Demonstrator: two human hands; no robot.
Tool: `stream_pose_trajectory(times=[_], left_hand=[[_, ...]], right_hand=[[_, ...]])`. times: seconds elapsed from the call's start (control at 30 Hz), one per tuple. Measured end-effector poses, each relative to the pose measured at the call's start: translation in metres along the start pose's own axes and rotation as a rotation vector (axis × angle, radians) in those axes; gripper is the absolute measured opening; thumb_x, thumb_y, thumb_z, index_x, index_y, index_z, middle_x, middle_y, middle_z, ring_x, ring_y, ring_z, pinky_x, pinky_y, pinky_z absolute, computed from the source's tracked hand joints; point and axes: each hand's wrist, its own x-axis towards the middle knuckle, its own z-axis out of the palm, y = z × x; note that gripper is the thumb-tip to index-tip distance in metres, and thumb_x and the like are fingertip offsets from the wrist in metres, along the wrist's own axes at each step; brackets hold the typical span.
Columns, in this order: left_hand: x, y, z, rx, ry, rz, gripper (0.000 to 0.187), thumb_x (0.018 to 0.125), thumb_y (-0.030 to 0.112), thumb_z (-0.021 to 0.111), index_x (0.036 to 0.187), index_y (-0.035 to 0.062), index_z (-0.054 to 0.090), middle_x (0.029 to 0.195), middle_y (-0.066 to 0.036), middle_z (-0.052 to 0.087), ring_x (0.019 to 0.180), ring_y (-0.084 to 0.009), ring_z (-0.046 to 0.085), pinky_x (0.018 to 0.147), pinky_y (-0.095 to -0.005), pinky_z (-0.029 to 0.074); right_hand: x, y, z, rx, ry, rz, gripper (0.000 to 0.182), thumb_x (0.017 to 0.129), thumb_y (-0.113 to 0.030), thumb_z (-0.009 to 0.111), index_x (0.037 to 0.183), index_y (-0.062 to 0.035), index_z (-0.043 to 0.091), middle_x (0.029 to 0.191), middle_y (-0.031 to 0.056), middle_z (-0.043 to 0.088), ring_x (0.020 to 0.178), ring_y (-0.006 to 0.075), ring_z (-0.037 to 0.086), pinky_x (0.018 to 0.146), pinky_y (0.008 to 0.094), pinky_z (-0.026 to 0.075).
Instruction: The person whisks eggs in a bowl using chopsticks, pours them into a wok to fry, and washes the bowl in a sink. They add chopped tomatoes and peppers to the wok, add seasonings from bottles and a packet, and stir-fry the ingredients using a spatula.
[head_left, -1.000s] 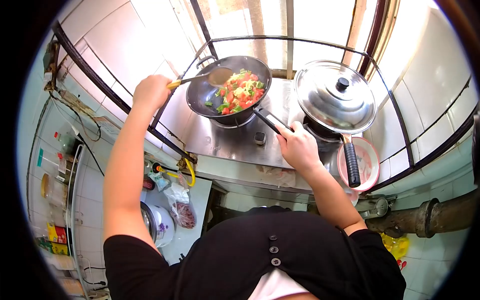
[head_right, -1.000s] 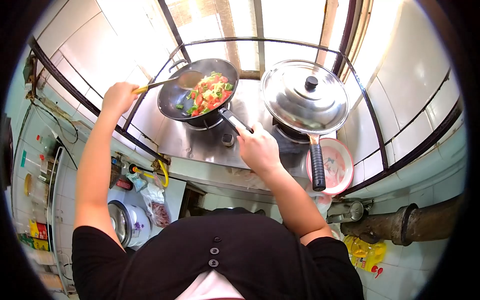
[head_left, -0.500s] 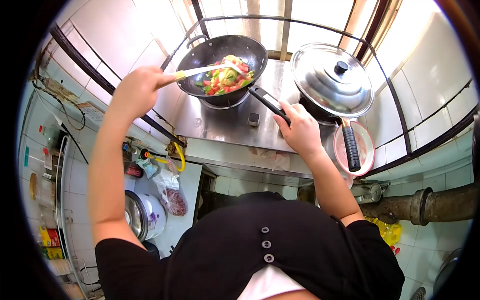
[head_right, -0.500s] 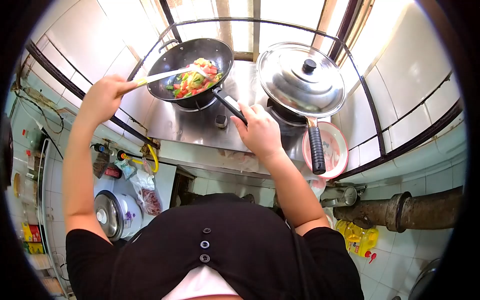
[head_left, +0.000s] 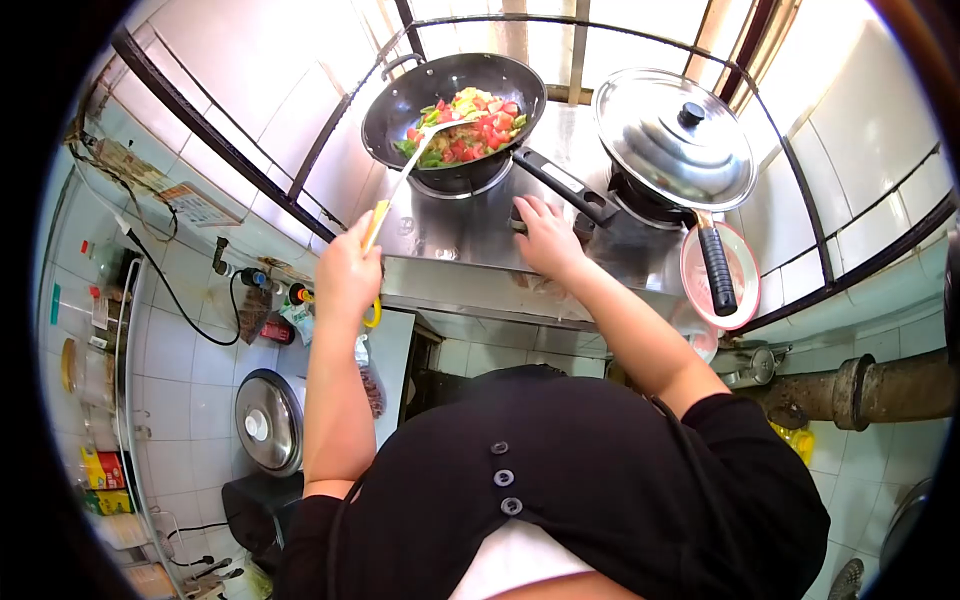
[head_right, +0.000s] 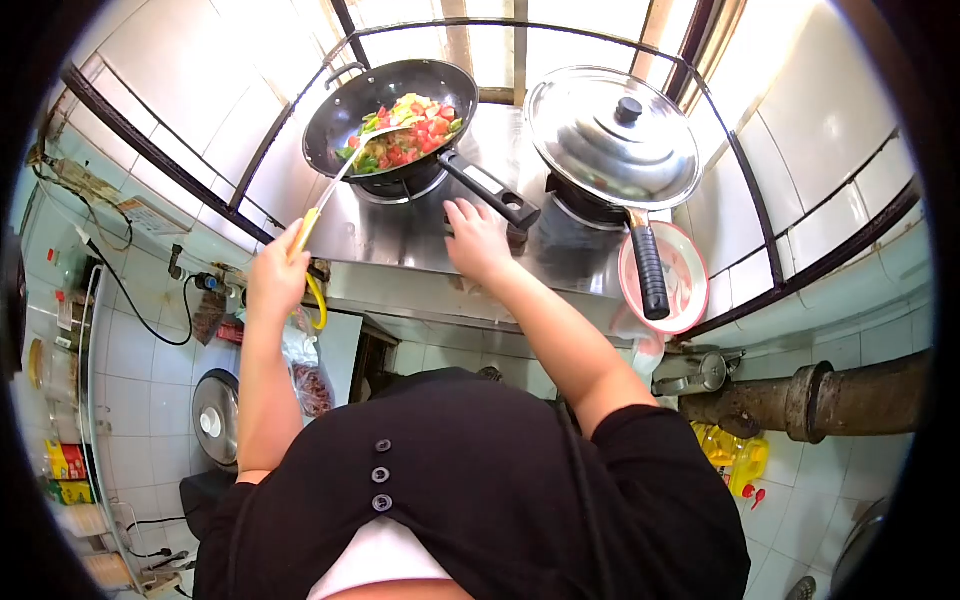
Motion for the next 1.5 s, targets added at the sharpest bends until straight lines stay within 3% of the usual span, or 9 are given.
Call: stream_pose_trajectory(times=[0.17, 0.3, 0.83, 1.13, 1.23, 1.27, 1.33, 1.4, 1.5], left_hand=[[-0.016, -0.012, 0.015, 0.085, 0.014, 0.072, 0.05, 0.084, 0.012, 0.063, 0.133, 0.0098, 0.054, 0.102, -0.02, 0.065, 0.093, -0.0396, 0.062, 0.081, -0.0467, 0.049], [-0.028, -0.012, 0.019, 0.092, 0.011, 0.027, 0.052, 0.084, 0.014, 0.063, 0.135, 0.0127, 0.052, 0.101, -0.018, 0.064, 0.091, -0.039, 0.062, 0.08, -0.0464, 0.05], [-0.033, -0.008, 0.017, 0.18, -0.037, 0.011, 0.053, 0.086, 0.017, 0.062, 0.137, 0.0111, 0.05, 0.1, -0.018, 0.063, 0.089, -0.0376, 0.063, 0.079, -0.0459, 0.05], [-0.033, -0.009, 0.013, 0.164, -0.033, 0.027, 0.053, 0.086, 0.016, 0.062, 0.137, 0.0104, 0.05, 0.098, -0.018, 0.063, 0.088, -0.0383, 0.062, 0.078, -0.0465, 0.05], [-0.034, -0.01, 0.013, 0.142, -0.024, 0.043, 0.052, 0.086, 0.014, 0.062, 0.137, 0.0111, 0.05, 0.098, -0.018, 0.062, 0.088, -0.0388, 0.062, 0.077, -0.0468, 0.05], [-0.034, -0.011, 0.011, 0.143, -0.023, 0.049, 0.052, 0.086, 0.014, 0.062, 0.137, 0.0113, 0.05, 0.098, -0.018, 0.062, 0.087, -0.039, 0.062, 0.077, -0.0469, 0.05], [-0.033, -0.011, 0.008, 0.142, -0.009, 0.06, 0.052, 0.085, 0.013, 0.062, 0.136, 0.0117, 0.05, 0.098, -0.018, 0.062, 0.087, -0.0393, 0.062, 0.076, -0.0472, 0.05], [-0.031, -0.013, 0.007, 0.14, 0.0, 0.068, 0.052, 0.085, 0.012, 0.062, 0.136, 0.0123, 0.051, 0.096, -0.017, 0.061, 0.086, -0.0393, 0.062, 0.075, -0.0473, 0.05], [-0.029, -0.012, 0.006, 0.148, 0.001, 0.09, 0.052, 0.085, 0.013, 0.062, 0.136, 0.0125, 0.051, 0.094, -0.017, 0.061, 0.085, -0.0387, 0.062, 0.074, -0.0474, 0.05]], right_hand=[[0.026, -0.001, 0.008, -0.129, -0.249, 0.206, 0.05, 0.083, -0.019, 0.065, 0.128, -0.0019, 0.05, 0.124, 0.0201, 0.054, 0.117, 0.0392, 0.049, 0.1, 0.0446, 0.042], [0.028, 0.01, 0.017, -0.066, -0.158, 0.177, 0.033, 0.083, -0.02, 0.067, 0.105, 0.002, 0.059, 0.111, 0.0218, 0.056, 0.112, 0.0379, 0.052, 0.096, 0.0446, 0.045], [0.031, 0.006, 0.012, -0.044, -0.145, 0.302, 0.034, 0.081, -0.026, 0.072, 0.102, -0.0015, 0.06, 0.109, 0.0184, 0.057, 0.11, 0.0363, 0.054, 0.096, 0.0432, 0.045], [0.031, 0.006, 0.014, -0.088, -0.149, 0.302, 0.045, 0.081, -0.03, 0.072, 0.109, 0.0016, 0.057, 0.111, 0.0199, 0.058, 0.11, 0.0363, 0.055, 0.095, 0.0433, 0.045], [0.018, 0.004, 0.009, 0.061, 0.1, 0.267, 0.048, 0.083, -0.028, 0.071, 0.12, 0.0005, 0.057, 0.11, 0.0202, 0.06, 0.099, 0.0335, 0.061, 0.089, 0.0405, 0.049], [0.012, -0.004, -0.006, 0.279, 0.136, 0.371, 0.045, 0.087, -0.024, 0.067, 0.122, 0.0018, 0.055, 0.103, 0.0165, 0.064, 0.082, 0.0252, 0.063, 0.078, 0.0349, 0.052], [-0.008, 0.01, -0.007, 1.266, 0.378, 0.666, 0.029, 0.095, -0.02, 0.055, 0.116, -0.0002, 0.058, 0.094, 0.0099, 0.065, 0.071, 0.0172, 0.062, 0.065, 0.0272, 0.052], [-0.029, 0.002, -0.051, 1.77, 0.493, 0.611, 0.03, 0.1, -0.025, 0.046, 0.118, -0.0024, 0.055, 0.096, 0.0116, 0.064, 0.076, 0.0257, 0.066, 0.068, 0.0337, 0.056], [-0.029, -0.035, -0.109, 1.915, 0.416, 0.552, 0.035, 0.1, -0.027, 0.047, 0.125, -0.002, 0.048, 0.099, 0.0129, 0.062, 0.082, 0.0304, 0.067, 0.075, 0.0383, 0.058]])
